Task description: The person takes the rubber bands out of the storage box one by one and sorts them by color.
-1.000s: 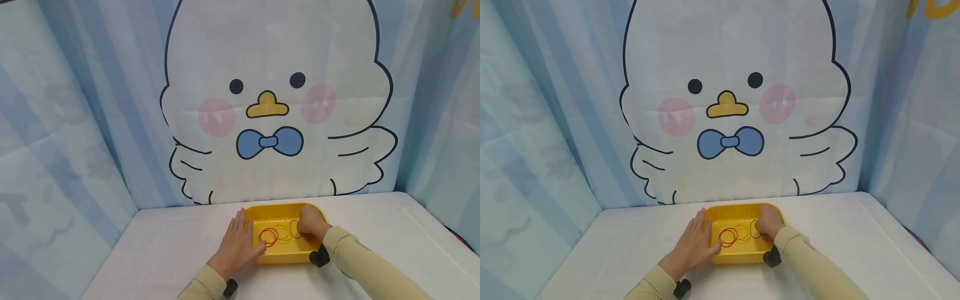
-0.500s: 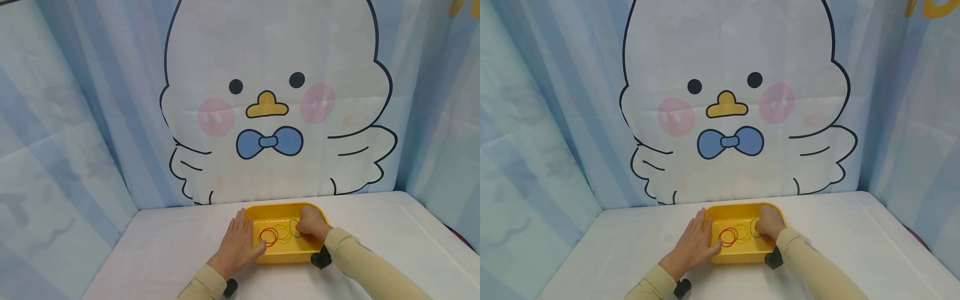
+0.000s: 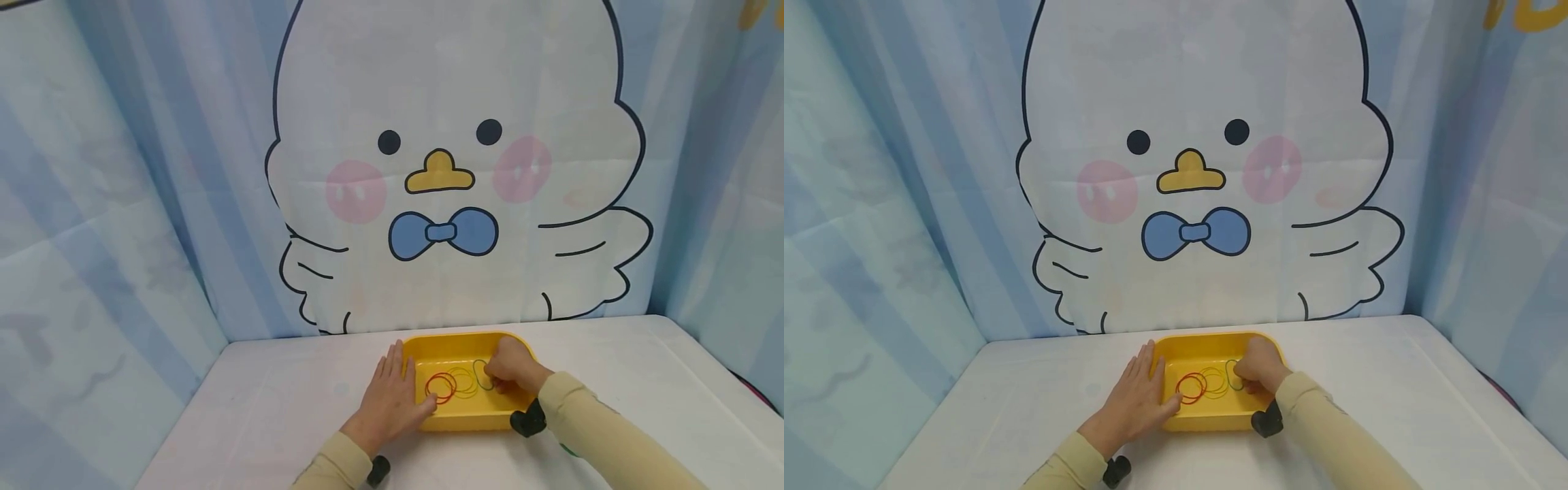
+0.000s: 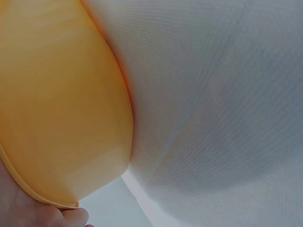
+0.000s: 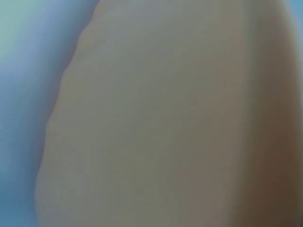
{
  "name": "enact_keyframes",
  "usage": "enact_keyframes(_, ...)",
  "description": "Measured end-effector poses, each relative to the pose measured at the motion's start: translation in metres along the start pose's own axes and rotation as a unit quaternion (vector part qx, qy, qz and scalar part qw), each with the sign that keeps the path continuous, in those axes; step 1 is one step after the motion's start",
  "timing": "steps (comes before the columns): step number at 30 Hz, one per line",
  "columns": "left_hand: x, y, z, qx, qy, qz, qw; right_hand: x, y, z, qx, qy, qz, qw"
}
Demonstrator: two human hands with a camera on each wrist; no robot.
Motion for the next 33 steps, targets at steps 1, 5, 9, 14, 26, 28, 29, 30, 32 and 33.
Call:
enact_keyframes(1, 0.0000, 0.0001, 0.0002, 0.000, 0.000, -0.001, 1.0000, 0.0000, 0.0001, 0.0006, 0.001, 0.002, -0.007, 1.0000)
enact_keyframes(5, -0.0004, 0.0004, -0.0001, -0.002, 0.002, -0.007, 1.0000, -0.0001, -0.0001, 0.0012, 0.002, 0.005, -0.016, 0.9999)
enact_keyframes(9, -0.0012, -0.0003, -0.0002, -0.006, 0.006, -0.005, 1.0000, -0.0015, -0.0004, -0.0001, 0.004, 0.010, -0.017, 0.9998)
enact_keyframes(14, -0.0010, -0.0014, 0.0009, -0.010, 0.009, -0.001, 0.9999, -0.0021, -0.0010, -0.0005, 0.009, 0.023, -0.020, 0.9995)
enact_keyframes(26, -0.0009, 0.0002, 0.0000, -0.002, 0.003, -0.003, 1.0000, -0.0055, -0.0010, -0.0018, 0.012, 0.017, -0.059, 0.9980)
enact_keyframes(28, -0.0009, 0.0001, 0.0002, -0.001, 0.002, -0.003, 1.0000, -0.0046, -0.0016, -0.0014, 0.014, 0.013, -0.062, 0.9979)
enact_keyframes(29, -0.0009, -0.0001, 0.0003, 0.000, 0.002, -0.003, 1.0000, -0.0038, -0.0021, -0.0009, 0.015, 0.011, -0.064, 0.9978)
enact_keyframes(30, -0.0008, -0.0002, 0.0003, 0.000, 0.002, -0.004, 1.0000, -0.0030, -0.0024, -0.0006, 0.017, 0.009, -0.065, 0.9977)
enact_keyframes(32, -0.0007, -0.0004, 0.0004, 0.000, 0.002, -0.005, 1.0000, -0.0014, -0.0036, -0.0001, 0.021, 0.002, -0.067, 0.9975)
enact_keyframes(33, -0.0007, -0.0003, 0.0004, 0.000, 0.002, -0.004, 1.0000, -0.0008, -0.0043, 0.0001, 0.022, -0.001, -0.070, 0.9973)
Point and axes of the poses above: each hand's wrist, its own z-axis away from the middle knuckle, its own y-axis out of the palm, x = y × z, the point moved 8 cm from there along -z, towards the middle knuckle, and after that the axes turned 11 degrees about -y, right-handed, at the moved point
